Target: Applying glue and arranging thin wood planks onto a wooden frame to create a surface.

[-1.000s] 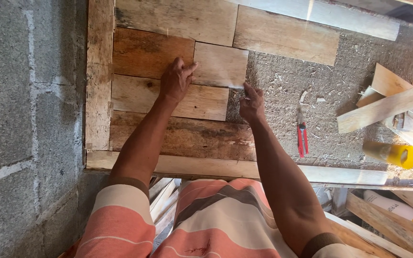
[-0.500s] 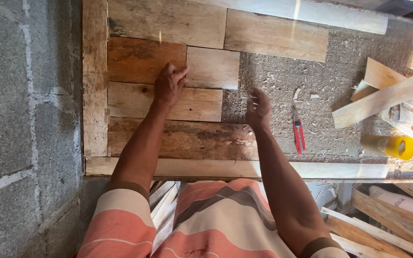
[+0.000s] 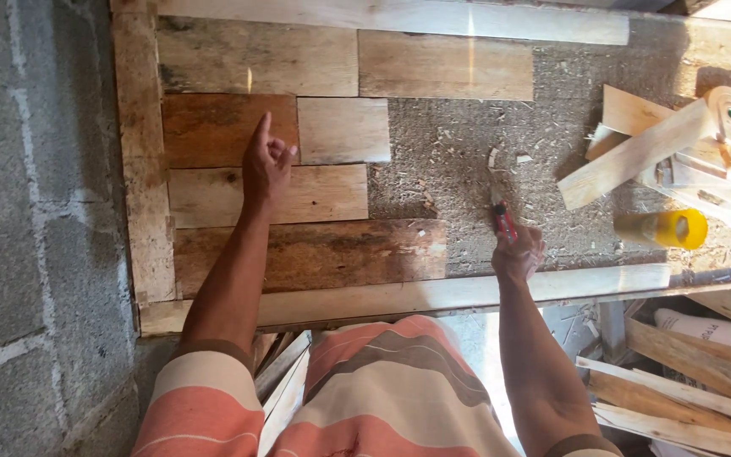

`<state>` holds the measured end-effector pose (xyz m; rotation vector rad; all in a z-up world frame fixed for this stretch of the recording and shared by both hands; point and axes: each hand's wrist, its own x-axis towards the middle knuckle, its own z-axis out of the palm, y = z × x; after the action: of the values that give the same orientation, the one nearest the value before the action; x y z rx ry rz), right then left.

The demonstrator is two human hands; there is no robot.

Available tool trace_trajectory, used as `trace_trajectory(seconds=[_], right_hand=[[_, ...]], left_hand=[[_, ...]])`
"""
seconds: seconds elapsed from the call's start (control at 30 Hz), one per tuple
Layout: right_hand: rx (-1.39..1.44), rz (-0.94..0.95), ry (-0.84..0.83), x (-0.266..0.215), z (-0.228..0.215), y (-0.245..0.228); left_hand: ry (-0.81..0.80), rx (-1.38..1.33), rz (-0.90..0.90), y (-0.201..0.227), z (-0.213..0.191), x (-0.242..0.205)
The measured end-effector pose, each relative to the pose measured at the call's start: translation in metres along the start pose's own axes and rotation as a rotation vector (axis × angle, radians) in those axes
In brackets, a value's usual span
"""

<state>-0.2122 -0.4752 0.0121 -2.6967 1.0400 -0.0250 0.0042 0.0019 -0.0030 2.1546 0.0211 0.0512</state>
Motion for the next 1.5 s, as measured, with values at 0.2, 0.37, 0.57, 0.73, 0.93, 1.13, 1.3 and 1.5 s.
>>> trace_trajectory(seconds=[0.2, 0.37, 0.57, 0.73, 0.93, 1.13, 1.3, 1.5], right_hand=[[0.07, 0.034, -0.164, 0.001, -0.024, -0.011], [0.35, -0.101, -0.079, -0.009, -0.018, 0.016], [1.096, -0.138, -0.14, -0.01, -0.013, 0.074], [1.321, -0.133, -0.052, 0.013, -0.07, 0.133], [1.331, -0.169, 0.326, 0.097, -0.159, 0.247], [0.927, -0.009, 0.362, 0.214, -0.171, 0.348], [0.386, 0.185, 0.236, 0.33, -0.151, 0.372], [0.428, 0.035, 0.343, 0.425, -0.095, 0.398]], left_hand=[[0.159, -0.098, 0.059, 0.033, 0.025, -0.067], [0.106, -0.123, 0.093, 0.078, 0.058, -0.133], [-0.061, -0.17, -0.018, 0.145, 0.11, -0.175], [-0.154, -0.148, 0.121, 0.209, 0.177, -0.19], [-0.318, -0.15, 0.139, 0.28, 0.275, -0.217], [-0.381, -0.156, 0.365, 0.342, 0.327, -0.248], [-0.469, -0.058, 0.201, 0.368, 0.332, -0.256], [-0.354, -0.087, 0.2, 0.395, 0.338, -0.245]])
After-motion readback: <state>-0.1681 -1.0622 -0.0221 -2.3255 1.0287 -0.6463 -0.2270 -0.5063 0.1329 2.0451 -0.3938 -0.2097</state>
